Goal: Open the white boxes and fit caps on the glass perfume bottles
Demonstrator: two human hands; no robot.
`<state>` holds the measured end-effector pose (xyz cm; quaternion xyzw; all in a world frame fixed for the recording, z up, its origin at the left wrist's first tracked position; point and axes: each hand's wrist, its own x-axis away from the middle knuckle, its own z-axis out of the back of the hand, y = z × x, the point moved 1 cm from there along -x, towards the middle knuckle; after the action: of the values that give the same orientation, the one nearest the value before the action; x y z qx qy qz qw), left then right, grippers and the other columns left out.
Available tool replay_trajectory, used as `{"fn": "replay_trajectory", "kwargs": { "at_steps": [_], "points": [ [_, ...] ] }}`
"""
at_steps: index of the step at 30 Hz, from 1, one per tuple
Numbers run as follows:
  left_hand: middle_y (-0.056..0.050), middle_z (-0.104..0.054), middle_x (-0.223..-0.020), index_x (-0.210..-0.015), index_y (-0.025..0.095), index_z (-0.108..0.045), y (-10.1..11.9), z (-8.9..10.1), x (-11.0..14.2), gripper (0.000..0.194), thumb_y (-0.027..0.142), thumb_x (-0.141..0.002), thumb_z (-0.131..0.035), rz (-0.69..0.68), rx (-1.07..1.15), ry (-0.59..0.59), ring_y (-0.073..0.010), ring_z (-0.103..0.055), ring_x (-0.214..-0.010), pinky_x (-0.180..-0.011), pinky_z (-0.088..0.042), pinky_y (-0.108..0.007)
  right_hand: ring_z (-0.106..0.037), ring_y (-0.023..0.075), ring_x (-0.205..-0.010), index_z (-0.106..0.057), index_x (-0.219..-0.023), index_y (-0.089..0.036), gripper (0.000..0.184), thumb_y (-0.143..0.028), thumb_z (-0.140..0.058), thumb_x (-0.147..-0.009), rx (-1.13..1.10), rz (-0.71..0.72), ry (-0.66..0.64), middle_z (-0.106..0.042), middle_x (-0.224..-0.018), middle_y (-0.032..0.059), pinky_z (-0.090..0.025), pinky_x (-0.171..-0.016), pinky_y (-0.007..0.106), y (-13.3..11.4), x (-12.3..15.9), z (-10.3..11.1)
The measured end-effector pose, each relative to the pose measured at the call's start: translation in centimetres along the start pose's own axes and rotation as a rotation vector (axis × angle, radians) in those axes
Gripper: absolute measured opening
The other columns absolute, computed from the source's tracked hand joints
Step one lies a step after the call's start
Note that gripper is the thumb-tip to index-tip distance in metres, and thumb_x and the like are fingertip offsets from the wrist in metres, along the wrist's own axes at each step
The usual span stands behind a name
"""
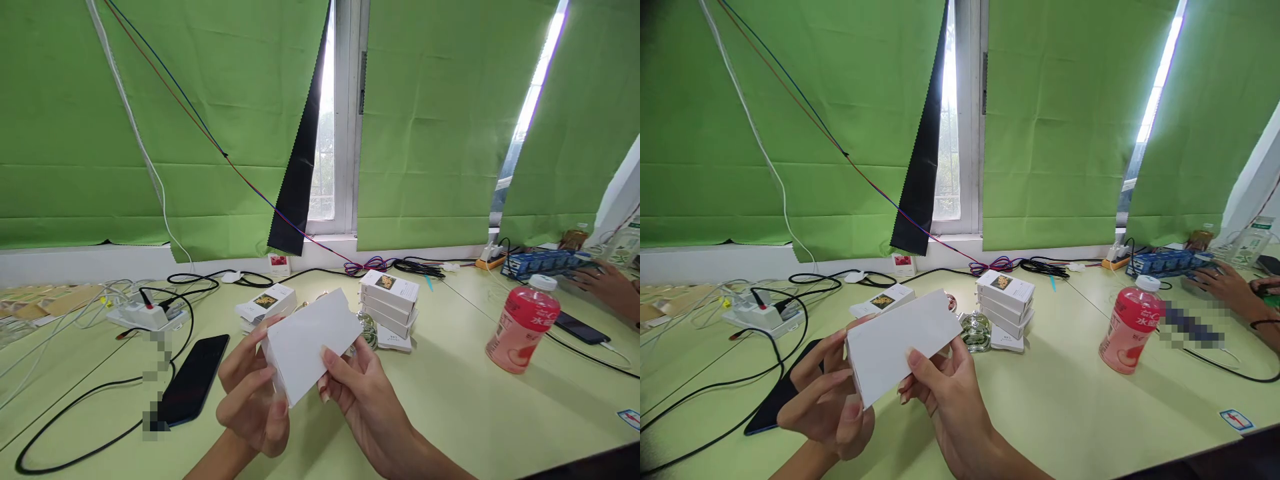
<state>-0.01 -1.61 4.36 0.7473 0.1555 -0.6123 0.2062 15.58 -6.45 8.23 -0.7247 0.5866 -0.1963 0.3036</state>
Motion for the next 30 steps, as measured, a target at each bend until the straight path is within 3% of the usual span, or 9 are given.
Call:
{"fn": "replay_trajectory", "kwargs": {
  "at_steps": [4, 19, 25, 30],
  "points": [
    [-0.006, -0.054, -0.120, -0.100, 0.028, -0.050, 0.16, -0.24, -0.43, 0.024, 0.037, -0.080, -0.061, -0.077, 0.052, 0.013, -0.0317, -0.064, -0.108, -0.083, -0.056, -0.056, -0.059, 0.0091, -0.061, -0.062, -0.110, -0.019, 0.051, -0.035, -0.091, -0.070, 0.019, 0.010, 0.004, -0.065, -0.081, -0.0010, -0.053, -0.061, 0.023, 0.06, -0.08, 0.23],
    [-0.010, -0.056, -0.130, -0.110, 0.026, -0.055, 0.42, -0.14, -0.94, 0.028, 0.023, -0.082, -0.057, -0.093, 0.105, -0.036, -0.0328, -0.062, -0.118, -0.087, -0.058, -0.057, -0.062, 0.0098, -0.061, -0.066, -0.103, -0.017, 0.048, -0.040, -0.091, -0.069, 0.009, -0.002, -0.015, -0.069, -0.082, 0.0013, -0.054, -0.061, 0.023, -0.14, -0.15, 0.23],
    [-0.010, -0.055, -0.132, -0.114, 0.026, -0.055, 0.29, -0.06, -0.98, 0.036, 0.021, -0.078, -0.057, -0.128, 0.110, -0.040, -0.0329, -0.064, -0.116, -0.090, -0.057, -0.057, -0.064, 0.0112, -0.065, -0.067, -0.104, -0.017, 0.046, -0.039, -0.089, -0.072, -0.006, -0.010, -0.042, -0.071, -0.088, 0.0031, -0.056, -0.062, 0.025, -0.19, -0.34, 0.32],
    [-0.009, -0.055, -0.130, -0.109, 0.027, -0.055, 0.25, 0.03, -0.87, 0.029, 0.024, -0.080, -0.058, -0.098, 0.093, -0.031, -0.0327, -0.064, -0.115, -0.087, -0.058, -0.057, -0.064, 0.0100, -0.063, -0.066, -0.103, -0.016, 0.045, -0.038, -0.090, -0.071, -0.001, -0.011, -0.039, -0.071, -0.086, 0.0027, -0.056, -0.062, 0.024, -0.05, -0.43, 0.37]
  ]
}}
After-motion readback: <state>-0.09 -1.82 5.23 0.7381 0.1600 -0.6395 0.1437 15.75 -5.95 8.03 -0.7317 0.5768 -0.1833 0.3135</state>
